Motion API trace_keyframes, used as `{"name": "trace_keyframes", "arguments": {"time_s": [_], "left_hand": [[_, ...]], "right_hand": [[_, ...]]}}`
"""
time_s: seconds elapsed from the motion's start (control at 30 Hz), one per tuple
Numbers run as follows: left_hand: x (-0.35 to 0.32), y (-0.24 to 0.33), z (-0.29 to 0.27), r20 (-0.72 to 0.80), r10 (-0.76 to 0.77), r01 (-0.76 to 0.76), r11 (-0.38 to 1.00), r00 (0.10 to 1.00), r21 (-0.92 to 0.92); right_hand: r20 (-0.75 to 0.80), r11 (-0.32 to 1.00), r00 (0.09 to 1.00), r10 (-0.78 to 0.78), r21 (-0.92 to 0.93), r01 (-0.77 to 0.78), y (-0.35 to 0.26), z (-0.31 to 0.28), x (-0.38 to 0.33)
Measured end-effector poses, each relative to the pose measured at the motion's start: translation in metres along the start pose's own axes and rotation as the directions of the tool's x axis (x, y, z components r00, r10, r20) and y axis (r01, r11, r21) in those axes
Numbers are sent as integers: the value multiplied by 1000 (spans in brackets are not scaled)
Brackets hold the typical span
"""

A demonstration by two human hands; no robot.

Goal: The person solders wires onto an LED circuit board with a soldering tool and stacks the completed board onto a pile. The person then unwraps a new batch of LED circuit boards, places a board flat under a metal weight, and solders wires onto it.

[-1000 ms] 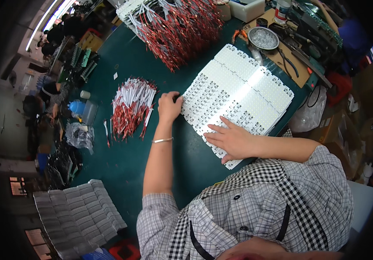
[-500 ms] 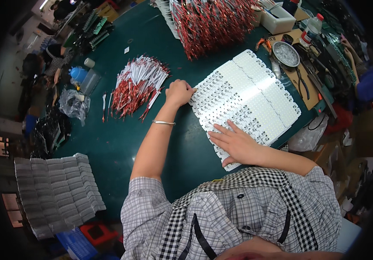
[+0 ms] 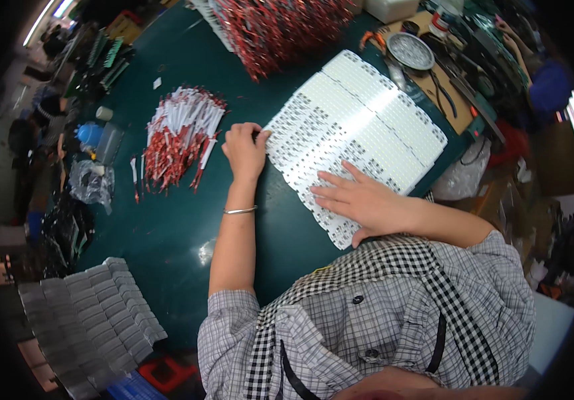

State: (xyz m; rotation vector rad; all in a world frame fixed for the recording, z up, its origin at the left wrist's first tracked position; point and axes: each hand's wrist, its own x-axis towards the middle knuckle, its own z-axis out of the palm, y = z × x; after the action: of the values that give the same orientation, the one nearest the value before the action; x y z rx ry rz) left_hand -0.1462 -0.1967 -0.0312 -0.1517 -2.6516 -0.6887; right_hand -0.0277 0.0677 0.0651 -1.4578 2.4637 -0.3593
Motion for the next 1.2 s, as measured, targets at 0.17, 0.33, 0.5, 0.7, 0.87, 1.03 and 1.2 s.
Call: {"name": "trace_keyframes", "arguments": {"time_s": [0.17, 0.33, 0.5, 0.7, 0.87, 1.03, 1.2], "left_hand": [[1, -10, -3, 48, 54, -50, 995, 997, -84], [4, -5, -20, 154, 70, -47, 988, 986, -149], [1, -6, -24, 240, 51, -14, 989, 969, -150], [1, -6, -27, 266, 59, -13, 985, 962, -171], [-1, -15, -19, 211, 72, -30, 979, 975, -200], [-4, -10, -9, 100, 5, 12, 986, 995, -165], [-6, -6, -11, 81, 19, -8, 990, 997, -142]], "right_hand": [[51, 997, 996, 74, -28, -73, 2, 21, -20], [-38, 997, 996, 77, -22, -78, 3, 29, -25], [-90, 997, 993, 73, -33, -77, -2, 35, -24], [-98, 996, 993, 71, -54, -77, -7, 39, -23], [-70, 994, 995, 71, -82, -76, -9, 38, -22], [-106, 992, 992, 73, -91, -82, -11, 51, -17], [-113, 992, 991, 73, -90, -83, -10, 54, -17]]}}
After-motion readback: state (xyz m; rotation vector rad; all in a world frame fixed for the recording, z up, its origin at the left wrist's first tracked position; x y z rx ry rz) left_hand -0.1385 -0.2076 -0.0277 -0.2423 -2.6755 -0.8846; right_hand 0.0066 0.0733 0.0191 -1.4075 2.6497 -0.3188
